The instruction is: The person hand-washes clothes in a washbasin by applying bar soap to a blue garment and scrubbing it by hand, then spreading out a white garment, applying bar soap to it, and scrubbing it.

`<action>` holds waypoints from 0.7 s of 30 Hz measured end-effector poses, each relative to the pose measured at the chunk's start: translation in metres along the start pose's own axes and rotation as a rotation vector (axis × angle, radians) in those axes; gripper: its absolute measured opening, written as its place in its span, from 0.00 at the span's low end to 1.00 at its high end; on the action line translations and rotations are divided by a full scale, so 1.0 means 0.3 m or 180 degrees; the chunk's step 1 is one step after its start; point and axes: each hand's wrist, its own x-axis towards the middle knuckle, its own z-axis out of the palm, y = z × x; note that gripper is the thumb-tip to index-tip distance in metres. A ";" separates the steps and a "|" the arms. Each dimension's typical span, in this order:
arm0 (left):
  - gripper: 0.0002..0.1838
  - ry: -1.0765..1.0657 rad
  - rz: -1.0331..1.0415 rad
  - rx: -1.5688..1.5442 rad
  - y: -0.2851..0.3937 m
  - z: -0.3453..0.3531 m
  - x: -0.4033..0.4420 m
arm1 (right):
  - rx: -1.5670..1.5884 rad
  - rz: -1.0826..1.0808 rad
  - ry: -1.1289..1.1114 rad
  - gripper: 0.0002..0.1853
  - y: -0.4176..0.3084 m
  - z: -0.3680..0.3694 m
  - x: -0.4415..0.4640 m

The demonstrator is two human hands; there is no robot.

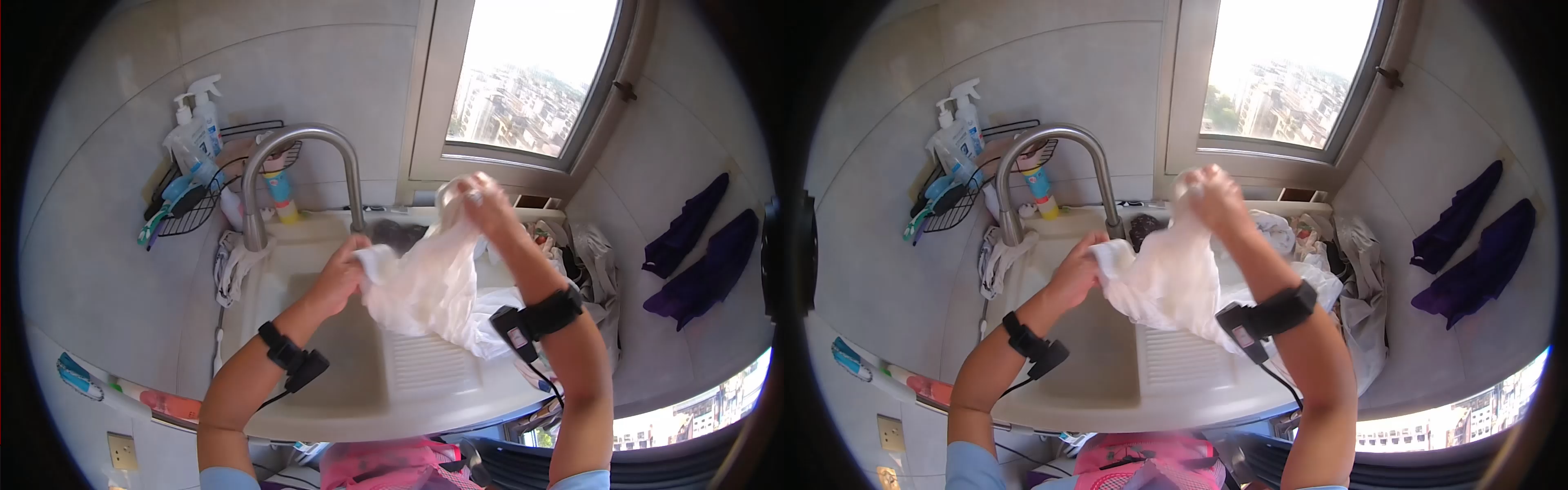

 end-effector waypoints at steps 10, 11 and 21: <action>0.14 -0.0378 0.0696 0.0430 0.196 0.361 0.178 | 0.1806 0.0178 0.0067 0.55 0.102 -0.117 -0.461; 0.16 -0.0441 0.0802 0.0337 0.271 0.385 0.172 | 0.1516 0.0376 -0.0085 0.60 0.161 -0.029 -0.545; 0.11 -0.0206 0.2458 0.2344 0.733 0.562 0.068 | 0.0425 0.1330 0.1567 0.48 0.396 0.525 -0.452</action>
